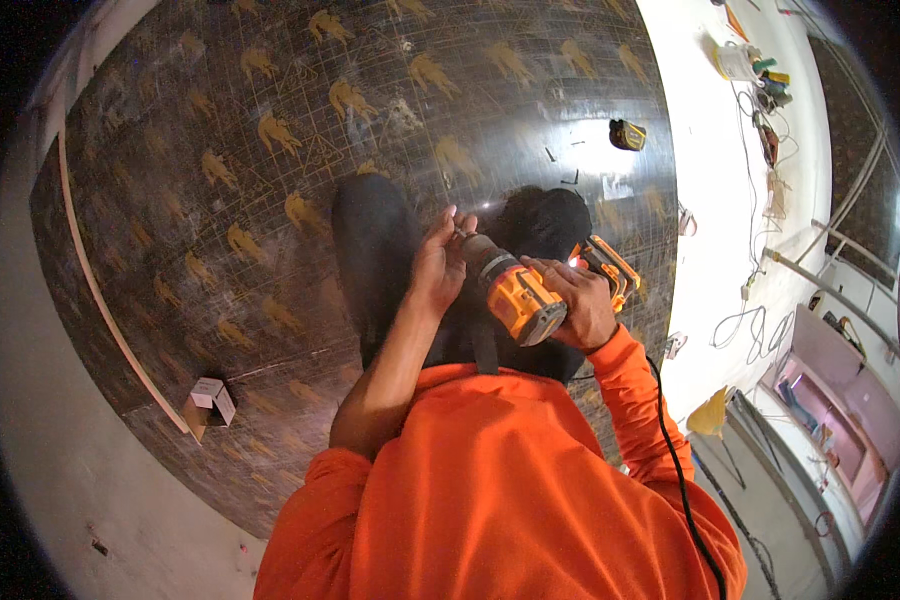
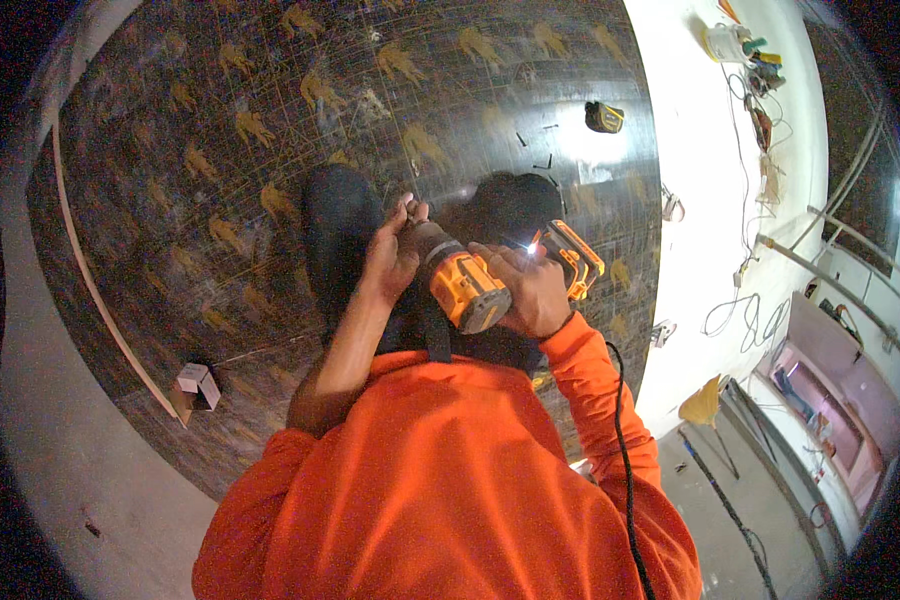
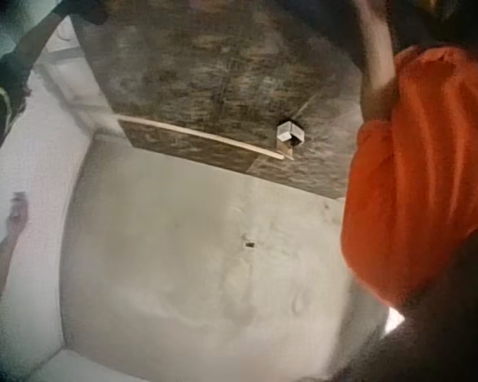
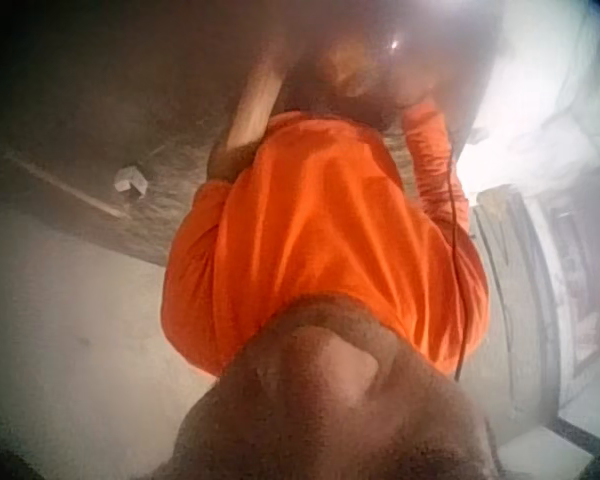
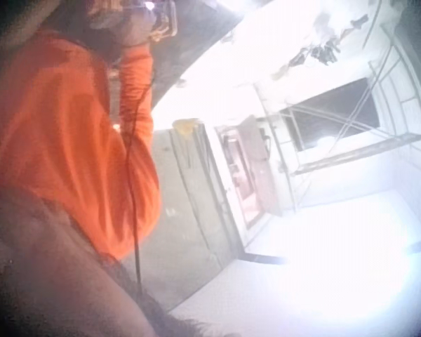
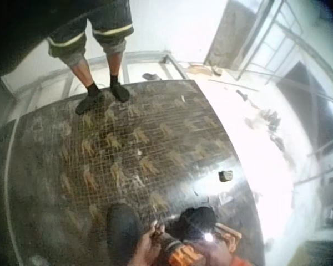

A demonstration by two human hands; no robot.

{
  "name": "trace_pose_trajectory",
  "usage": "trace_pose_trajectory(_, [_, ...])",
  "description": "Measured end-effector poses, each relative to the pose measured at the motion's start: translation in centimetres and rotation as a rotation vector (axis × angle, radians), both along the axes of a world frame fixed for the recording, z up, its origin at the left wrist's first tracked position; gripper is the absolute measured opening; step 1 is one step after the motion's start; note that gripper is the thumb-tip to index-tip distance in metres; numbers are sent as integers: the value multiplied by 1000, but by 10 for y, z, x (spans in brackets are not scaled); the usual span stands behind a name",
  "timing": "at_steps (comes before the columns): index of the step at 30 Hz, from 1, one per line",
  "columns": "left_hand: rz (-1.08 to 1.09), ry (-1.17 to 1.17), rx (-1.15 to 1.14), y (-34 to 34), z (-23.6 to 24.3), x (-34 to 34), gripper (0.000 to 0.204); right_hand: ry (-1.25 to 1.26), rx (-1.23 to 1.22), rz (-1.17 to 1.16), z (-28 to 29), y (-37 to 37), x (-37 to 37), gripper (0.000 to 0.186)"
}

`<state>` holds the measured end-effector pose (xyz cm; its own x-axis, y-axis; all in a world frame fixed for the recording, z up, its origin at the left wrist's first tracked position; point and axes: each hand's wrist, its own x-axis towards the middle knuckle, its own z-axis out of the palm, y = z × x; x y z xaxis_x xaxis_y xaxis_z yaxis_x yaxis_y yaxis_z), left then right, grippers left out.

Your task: The person kneels on a patterned floor and uses a cordless drill to drive screws into the surface. They repeatedly pick up screws, position them, and operate the drill to fasten them into the floor.

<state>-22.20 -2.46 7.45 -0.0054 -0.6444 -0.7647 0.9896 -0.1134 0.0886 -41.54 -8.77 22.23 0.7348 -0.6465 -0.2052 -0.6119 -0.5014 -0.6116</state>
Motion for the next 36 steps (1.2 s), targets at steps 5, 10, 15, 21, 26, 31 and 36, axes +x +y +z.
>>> trace_pose_trajectory(5, [-125,-28,76,-12,-28,14,31,53,-4,55,-19,-23,13,69])
trace_pose_trajectory(10, [-116,154,121,-23,-53,4,20,229,3,98,-39,-24,20,71])
trace_pose_trajectory(15, [-85,180,101,-28,-71,-27,26,308,11,107,-64,-26,26,69])
trace_pose_trajectory(21, [-20,256,173,-23,-102,-36,29,418,1,211,-89,-40,33,68])
trace_pose_trajectory(26, [-16,235,187,-26,-131,-30,36,447,44,238,-111,-55,47,71])
trace_pose_trajectory(31, [-60,132,257,-24,-150,-30,34,464,53,211,-124,-58,56,74])
trace_pose_trajectory(36, [-17,179,287,-22,-161,-34,29,480,82,208,-123,-61,57,72])
